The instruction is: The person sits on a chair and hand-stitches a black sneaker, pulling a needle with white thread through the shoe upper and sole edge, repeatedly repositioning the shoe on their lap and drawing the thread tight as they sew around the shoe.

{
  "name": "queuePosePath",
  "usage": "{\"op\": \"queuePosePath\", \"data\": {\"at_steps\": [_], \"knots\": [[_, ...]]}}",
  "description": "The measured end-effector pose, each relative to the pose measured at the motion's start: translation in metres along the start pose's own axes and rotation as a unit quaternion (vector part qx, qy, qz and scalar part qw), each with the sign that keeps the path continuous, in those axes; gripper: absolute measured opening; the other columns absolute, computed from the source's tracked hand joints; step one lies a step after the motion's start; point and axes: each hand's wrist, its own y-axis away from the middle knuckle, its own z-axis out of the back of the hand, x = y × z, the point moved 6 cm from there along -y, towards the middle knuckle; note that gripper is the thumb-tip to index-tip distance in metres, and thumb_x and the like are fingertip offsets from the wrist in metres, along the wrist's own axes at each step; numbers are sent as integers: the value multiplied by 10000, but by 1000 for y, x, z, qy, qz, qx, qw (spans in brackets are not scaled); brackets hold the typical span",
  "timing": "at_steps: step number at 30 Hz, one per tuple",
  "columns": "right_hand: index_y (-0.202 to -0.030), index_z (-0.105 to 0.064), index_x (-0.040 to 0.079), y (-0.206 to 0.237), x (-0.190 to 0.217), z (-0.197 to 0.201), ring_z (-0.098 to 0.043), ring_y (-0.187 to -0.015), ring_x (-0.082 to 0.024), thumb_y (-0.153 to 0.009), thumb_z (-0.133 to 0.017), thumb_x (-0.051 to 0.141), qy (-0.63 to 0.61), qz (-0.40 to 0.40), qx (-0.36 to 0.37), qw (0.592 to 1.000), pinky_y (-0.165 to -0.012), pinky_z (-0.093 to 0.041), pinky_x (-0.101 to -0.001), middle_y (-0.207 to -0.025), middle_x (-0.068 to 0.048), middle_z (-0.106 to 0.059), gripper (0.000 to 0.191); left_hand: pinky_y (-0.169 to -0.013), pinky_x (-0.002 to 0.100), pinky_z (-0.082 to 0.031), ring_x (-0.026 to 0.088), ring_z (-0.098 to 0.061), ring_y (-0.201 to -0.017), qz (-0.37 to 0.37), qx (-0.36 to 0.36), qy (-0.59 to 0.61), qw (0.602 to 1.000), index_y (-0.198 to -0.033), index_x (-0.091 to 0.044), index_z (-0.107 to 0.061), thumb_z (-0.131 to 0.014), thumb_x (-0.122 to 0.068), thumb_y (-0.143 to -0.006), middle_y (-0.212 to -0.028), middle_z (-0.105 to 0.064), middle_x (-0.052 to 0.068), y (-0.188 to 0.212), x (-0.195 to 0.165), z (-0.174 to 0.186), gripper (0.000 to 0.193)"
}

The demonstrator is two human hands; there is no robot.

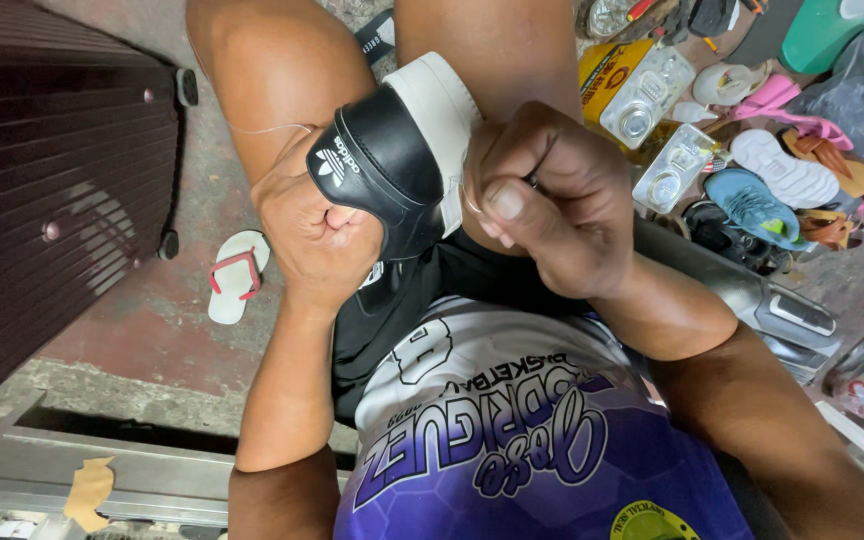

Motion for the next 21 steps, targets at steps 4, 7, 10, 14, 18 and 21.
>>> {"op": "queuePosePath", "data": {"at_steps": [4,7,10,14,18,21], "knots": [[-991,-499,23,-1,0,-4,-436,-672,-76,-1129,-561,138,89,29,-5,996,-652,-410,-235,-801,-54,-534,191,-1014,351,-557,298,-748,-992,35,-14,-27,999,-1144,16,-730,-642,-39,-865,-1031,-740,159,2,4,3,298],[-967,-504,5,0,-5,-7,-434,-683,-84,-1142,-592,124,97,25,-35,994,-663,-398,-238,-810,-53,-526,229,-1004,353,-563,296,-748,-990,27,-23,-25,999,-1154,23,-723,-654,-58,-888,-1032,-733,154,3,2,5,286],[-931,-499,11,1,-11,-6,-398,-616,-69,-1127,-619,117,46,13,-70,996,-585,-337,-228,-762,-34,-513,253,-969,350,-570,289,-739,-945,20,-18,-23,999,-1120,36,-717,-652,-67,-901,-976,-717,157,5,-3,6,251],[-907,-486,19,-2,-15,3,-320,-524,-48,-1097,-641,120,-88,14,-79,993,-491,-230,-212,-737,-12,-443,265,-898,339,-571,280,-723,-893,7,-14,-5,1000,-1059,31,-708,-650,-59,-907,-936,-699,155,4,-6,2,186],[-933,-492,26,-7,-15,7,-299,-503,-44,-1090,-634,135,-176,1,-79,981,-467,-220,-211,-716,-2,-414,239,-784,335,-518,281,-653,-806,19,-12,-23,999,-956,45,-644,-644,-41,-847,-837,-630,165,3,-1,3,139],[-971,-503,38,-9,-5,5,-349,-513,-80,-1135,-619,161,-124,8,-60,991,-471,-277,-206,-751,-52,-482,236,-639,371,-393,279,-531,-687,85,-8,-57,995,-743,76,-492,-686,-35,-818,-731,-512,149,7,8,15,236]]}}
